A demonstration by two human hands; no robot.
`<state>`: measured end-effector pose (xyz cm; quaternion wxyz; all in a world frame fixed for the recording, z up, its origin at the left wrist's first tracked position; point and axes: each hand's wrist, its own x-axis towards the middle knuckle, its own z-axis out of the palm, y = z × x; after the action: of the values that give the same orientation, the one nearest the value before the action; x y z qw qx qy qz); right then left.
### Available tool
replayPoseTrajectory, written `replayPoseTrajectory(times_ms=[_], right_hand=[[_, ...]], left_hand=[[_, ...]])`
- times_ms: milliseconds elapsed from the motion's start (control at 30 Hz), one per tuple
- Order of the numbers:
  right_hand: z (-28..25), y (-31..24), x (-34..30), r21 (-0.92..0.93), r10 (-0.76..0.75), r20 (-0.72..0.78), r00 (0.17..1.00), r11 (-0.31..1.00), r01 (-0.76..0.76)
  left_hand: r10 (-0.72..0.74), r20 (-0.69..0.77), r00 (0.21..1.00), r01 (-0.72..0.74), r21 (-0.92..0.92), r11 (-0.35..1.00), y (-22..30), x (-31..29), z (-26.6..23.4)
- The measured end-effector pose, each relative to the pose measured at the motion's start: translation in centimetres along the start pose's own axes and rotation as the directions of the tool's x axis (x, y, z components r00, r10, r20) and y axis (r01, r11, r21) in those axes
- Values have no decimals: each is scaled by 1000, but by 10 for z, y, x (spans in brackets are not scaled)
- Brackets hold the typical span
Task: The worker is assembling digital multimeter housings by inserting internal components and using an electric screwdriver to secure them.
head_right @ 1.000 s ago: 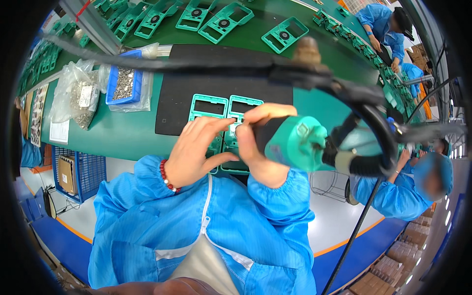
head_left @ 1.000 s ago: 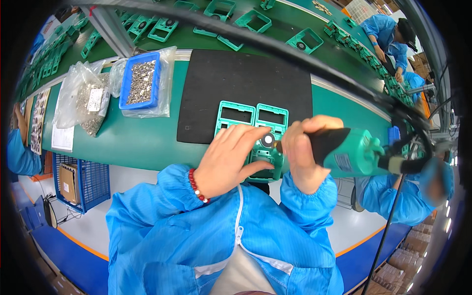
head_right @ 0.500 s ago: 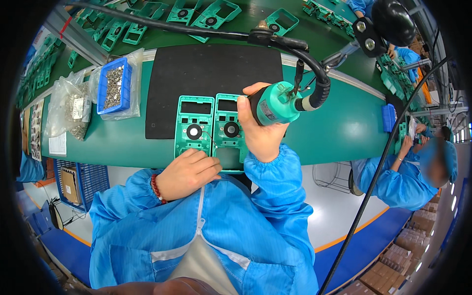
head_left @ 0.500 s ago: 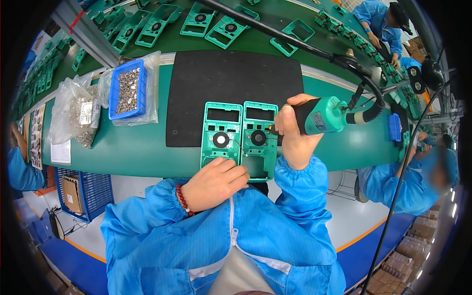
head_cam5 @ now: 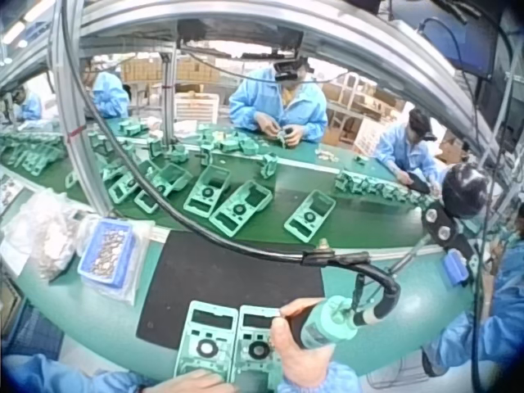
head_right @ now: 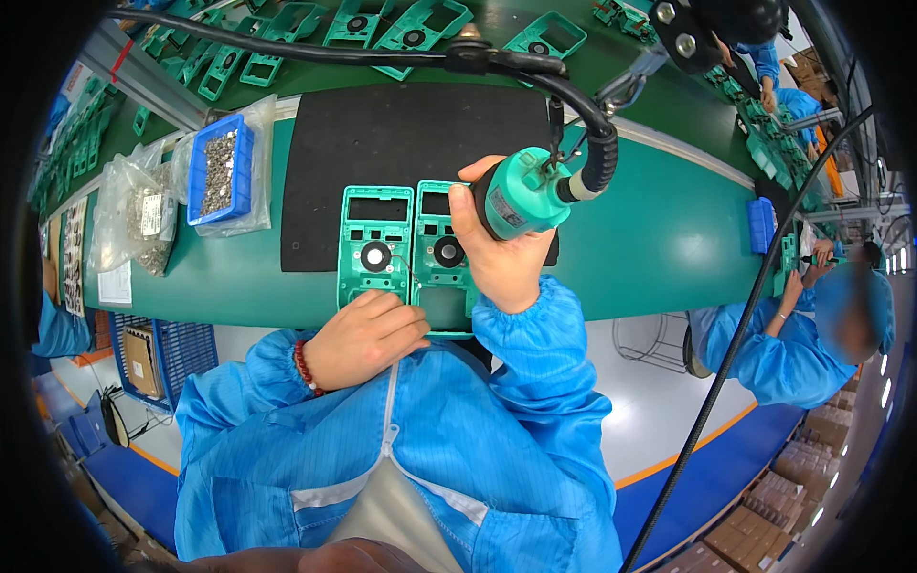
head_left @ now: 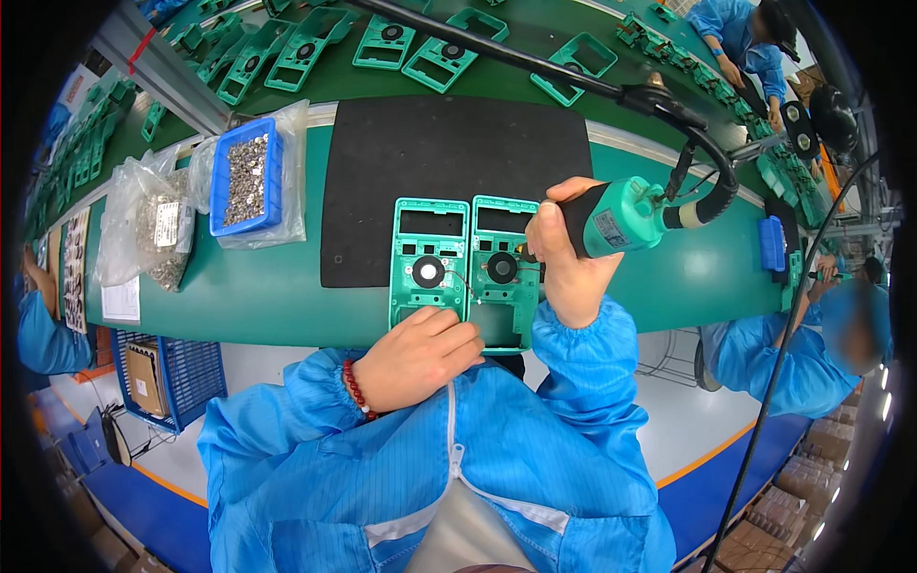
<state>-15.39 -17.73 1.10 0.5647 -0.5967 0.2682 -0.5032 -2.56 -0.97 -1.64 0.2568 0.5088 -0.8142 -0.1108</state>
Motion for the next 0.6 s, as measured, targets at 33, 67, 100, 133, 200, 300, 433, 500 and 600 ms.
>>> replayPoseTrajectory(times_ms=[33,67,100,133,200,300,433,500,600], right_hand=[[0,0,0,2,2,-2,1000,1000,-2],[0,-1,0,1,2,10,1000,1000,-2],[0,-2,0,-2,2,20,1000,1000,-2],[0,-2,0,-4,5,16,1000,1000,-5],[0,-3,2,41,34,47,998,999,-36],[-2,-3,4,50,52,83,995,997,-56],[-4,-4,6,100,94,127,987,989,-107],[-3,-4,4,117,110,142,984,985,-127],[7,-3,-6,21,-41,66,997,999,40]], left_hand=[[-3,0,1000,3,0,1000,1,1,0],[-5,1,1000,5,-1,1000,1,1,0],[-4,5,1000,4,-4,1000,1,2,1],[-5,5,1000,5,-12,1000,2,2,2],[-4,9,1000,5,-22,1000,2,3,3],[-2,-4,1000,1,-43,999,1,3,4],[5,-22,1000,-6,-47,999,1,0,5],[5,-36,999,-7,-40,999,2,0,5],[-5,-55,998,3,-29,1000,5,1,5]])
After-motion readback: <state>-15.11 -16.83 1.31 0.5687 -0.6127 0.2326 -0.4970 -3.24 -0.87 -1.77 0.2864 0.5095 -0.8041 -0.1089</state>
